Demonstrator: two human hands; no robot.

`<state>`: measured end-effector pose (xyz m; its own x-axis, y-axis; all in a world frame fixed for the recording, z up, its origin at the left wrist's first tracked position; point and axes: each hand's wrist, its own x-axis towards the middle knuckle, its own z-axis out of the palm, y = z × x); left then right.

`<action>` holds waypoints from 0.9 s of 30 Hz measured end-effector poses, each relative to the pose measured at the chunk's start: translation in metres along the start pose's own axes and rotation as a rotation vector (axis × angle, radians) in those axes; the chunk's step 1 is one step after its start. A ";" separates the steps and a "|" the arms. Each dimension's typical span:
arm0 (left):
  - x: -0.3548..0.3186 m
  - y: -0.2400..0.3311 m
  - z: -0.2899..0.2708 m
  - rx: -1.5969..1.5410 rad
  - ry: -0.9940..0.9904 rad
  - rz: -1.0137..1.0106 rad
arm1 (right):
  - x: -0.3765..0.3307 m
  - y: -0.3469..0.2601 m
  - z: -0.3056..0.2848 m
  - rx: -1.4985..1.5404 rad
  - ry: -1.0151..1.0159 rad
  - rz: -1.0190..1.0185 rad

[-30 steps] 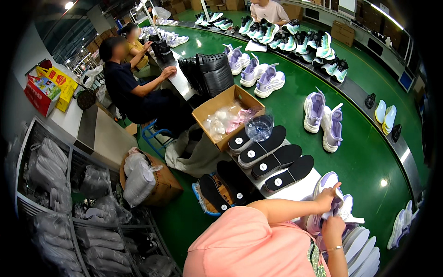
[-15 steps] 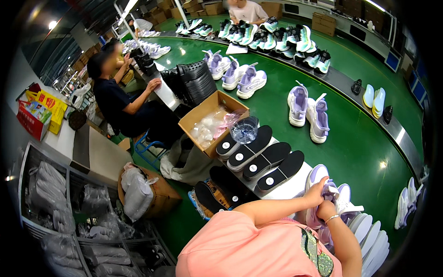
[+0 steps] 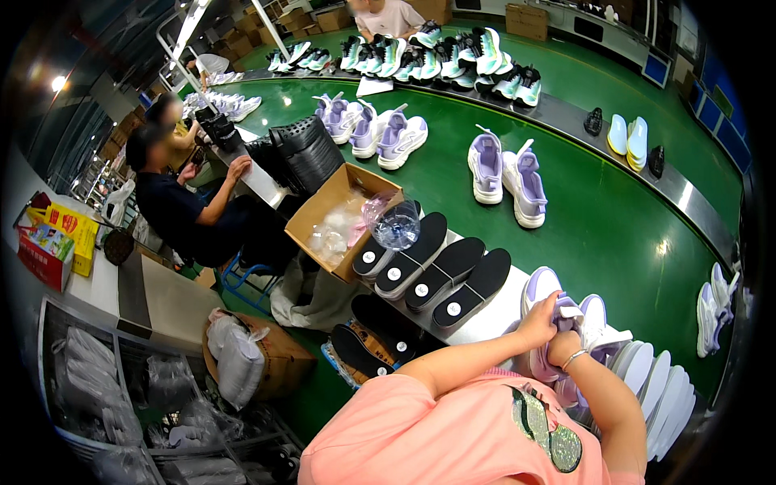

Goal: The person picks up white insoles and inserts them into light purple and white sneakers on an assembly line.

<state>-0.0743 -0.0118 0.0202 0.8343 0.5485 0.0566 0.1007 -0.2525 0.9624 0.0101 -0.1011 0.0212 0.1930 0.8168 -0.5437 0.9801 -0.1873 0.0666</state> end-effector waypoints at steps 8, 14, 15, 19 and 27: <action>-0.004 -0.010 0.004 0.061 0.009 0.038 | -0.052 -0.015 -0.047 0.315 -0.210 -0.031; 0.000 -0.005 0.009 0.031 -0.044 0.054 | -0.043 -0.001 -0.003 0.508 -0.236 -0.023; -0.001 -0.005 0.009 0.049 -0.048 0.046 | -0.044 -0.003 -0.003 0.522 -0.233 -0.013; -0.003 -0.007 0.008 0.083 -0.015 0.084 | -0.046 -0.005 -0.010 0.529 -0.217 -0.023; 0.004 -0.006 0.001 -0.168 -0.072 -0.051 | -0.066 -0.019 -0.025 0.545 -0.021 0.067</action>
<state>-0.0711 -0.0090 0.0143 0.8678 0.4968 -0.0072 0.0572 -0.0854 0.9947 -0.0200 -0.1376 0.0766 0.2480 0.7830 -0.5704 0.7982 -0.4988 -0.3378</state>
